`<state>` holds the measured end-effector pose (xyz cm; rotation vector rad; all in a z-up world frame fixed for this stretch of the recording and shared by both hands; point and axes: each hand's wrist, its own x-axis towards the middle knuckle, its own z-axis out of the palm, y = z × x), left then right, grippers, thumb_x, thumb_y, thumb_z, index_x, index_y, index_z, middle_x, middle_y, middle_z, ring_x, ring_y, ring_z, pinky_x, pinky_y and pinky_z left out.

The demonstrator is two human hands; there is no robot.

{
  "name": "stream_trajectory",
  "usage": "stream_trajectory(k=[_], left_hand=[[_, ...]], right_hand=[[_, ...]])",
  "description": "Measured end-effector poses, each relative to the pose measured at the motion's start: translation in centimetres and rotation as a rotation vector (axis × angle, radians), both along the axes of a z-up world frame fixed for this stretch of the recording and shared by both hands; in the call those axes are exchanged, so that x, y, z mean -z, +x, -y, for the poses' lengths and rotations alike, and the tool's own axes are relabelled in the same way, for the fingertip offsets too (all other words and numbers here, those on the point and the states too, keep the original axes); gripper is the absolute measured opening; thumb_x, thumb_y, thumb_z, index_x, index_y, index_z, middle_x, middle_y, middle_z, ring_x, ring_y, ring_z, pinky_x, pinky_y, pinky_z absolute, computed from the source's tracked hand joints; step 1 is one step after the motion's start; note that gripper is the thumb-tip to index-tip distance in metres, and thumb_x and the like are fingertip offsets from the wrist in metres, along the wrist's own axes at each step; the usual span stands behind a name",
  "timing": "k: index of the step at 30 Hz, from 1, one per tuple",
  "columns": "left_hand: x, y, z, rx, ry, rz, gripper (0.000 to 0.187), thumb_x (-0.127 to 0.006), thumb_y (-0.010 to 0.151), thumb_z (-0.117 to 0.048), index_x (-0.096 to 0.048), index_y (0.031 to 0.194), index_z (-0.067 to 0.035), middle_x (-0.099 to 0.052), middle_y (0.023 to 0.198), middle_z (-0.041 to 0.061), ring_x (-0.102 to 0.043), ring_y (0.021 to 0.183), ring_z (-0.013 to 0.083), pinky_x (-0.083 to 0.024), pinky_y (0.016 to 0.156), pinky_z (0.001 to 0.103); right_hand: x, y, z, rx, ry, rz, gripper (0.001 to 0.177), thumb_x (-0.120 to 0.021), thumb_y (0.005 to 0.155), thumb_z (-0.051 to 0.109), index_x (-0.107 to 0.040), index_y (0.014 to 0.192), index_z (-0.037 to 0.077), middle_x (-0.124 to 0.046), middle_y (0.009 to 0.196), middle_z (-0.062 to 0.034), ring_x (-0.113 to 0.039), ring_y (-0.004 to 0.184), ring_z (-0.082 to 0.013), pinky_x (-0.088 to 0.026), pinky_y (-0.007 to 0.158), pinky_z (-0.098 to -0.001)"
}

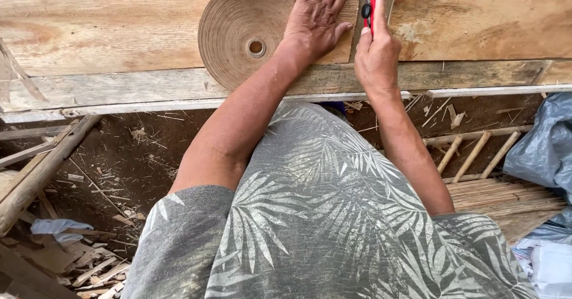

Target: Trimming and fitting thin wood panels using a utility knife in a workshop environment.

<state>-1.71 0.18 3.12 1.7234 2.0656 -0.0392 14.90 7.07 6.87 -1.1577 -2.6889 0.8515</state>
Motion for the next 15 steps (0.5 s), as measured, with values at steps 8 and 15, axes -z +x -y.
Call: stream_trajectory(k=[8, 15], left_hand=[[1.0, 0.6, 0.6, -0.023, 0.059, 0.005, 0.075, -0.037, 0.113, -0.068, -0.017, 0.165, -0.018, -0.028, 0.17, 0.002, -0.033, 0.149, 0.0326, -0.027, 0.115, 0.064], [0.7, 0.4, -0.1, -0.008, -0.021, 0.018, 0.069, -0.025, 0.113, -0.062, -0.014, 0.166, -0.019, -0.023, 0.171, 0.003, -0.027, 0.152, 0.0288, -0.023, 0.117, 0.059]], right_hand=[[0.4, 0.4, 0.3, 0.052, -0.135, 0.07, 0.059, -0.048, 0.107, 0.005, -0.031, 0.163, 0.013, -0.071, 0.082, -0.0116, -0.059, 0.06, -0.0212, -0.054, 0.062, -0.0387], [-1.6, 0.0, 1.5, 0.14, -0.313, 0.271, 0.058, -0.044, 0.12, 0.005, -0.016, 0.169, 0.01, -0.055, 0.072, 0.0066, -0.045, 0.046, -0.0052, -0.046, 0.038, -0.0168]])
